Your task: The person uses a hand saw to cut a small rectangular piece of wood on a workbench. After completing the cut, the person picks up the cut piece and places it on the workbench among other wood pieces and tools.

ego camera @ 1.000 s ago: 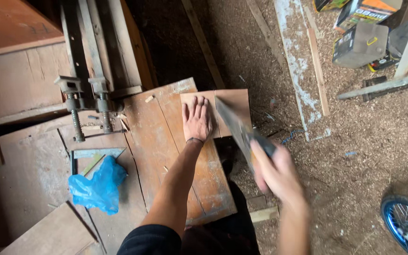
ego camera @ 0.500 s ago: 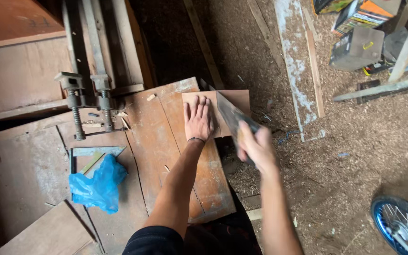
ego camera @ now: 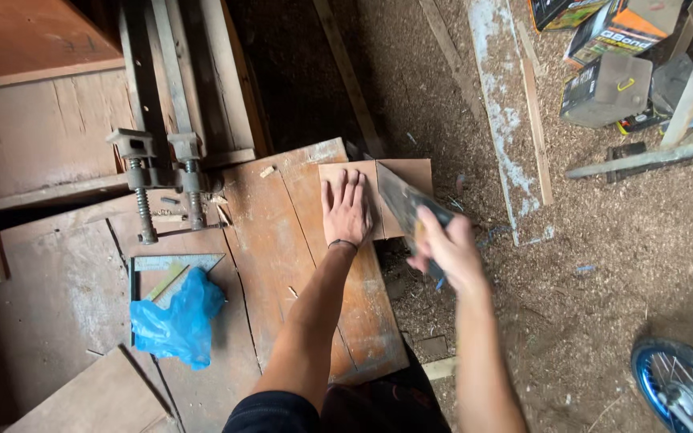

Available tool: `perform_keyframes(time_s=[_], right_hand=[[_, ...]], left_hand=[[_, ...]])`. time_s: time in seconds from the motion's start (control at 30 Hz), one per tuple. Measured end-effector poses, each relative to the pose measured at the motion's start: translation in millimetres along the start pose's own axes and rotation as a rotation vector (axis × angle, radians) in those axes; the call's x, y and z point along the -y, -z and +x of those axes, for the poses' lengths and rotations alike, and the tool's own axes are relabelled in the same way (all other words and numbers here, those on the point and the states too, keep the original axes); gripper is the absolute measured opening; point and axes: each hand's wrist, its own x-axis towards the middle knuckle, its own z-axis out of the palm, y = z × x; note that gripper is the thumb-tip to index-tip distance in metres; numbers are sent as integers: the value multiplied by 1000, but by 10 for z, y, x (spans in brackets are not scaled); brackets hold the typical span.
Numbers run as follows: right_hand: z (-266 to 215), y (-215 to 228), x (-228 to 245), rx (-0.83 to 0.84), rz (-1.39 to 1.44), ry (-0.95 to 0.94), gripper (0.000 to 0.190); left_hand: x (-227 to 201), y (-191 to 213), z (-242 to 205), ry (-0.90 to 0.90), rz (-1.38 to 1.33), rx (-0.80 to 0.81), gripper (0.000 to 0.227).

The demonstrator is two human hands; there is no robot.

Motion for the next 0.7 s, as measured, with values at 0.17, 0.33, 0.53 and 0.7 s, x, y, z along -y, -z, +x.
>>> perform_keyframes(time_s=[0.17, 0.33, 0.53, 0.7], right_hand=[[486, -199, -385, -124, -246, -31, 38], [80, -242, -85, -323, -586, 68, 34], [-357, -62, 279, -322, -484, 134, 34], [-1174, 567, 344, -346, -725, 36, 32]], left_hand=[[20, 7, 4, 17, -20, 10, 61], [27, 22, 37, 6, -6, 13, 63], [-10, 91, 68, -2, 21, 45, 65], [-19, 103, 64, 14, -17, 17, 61]])
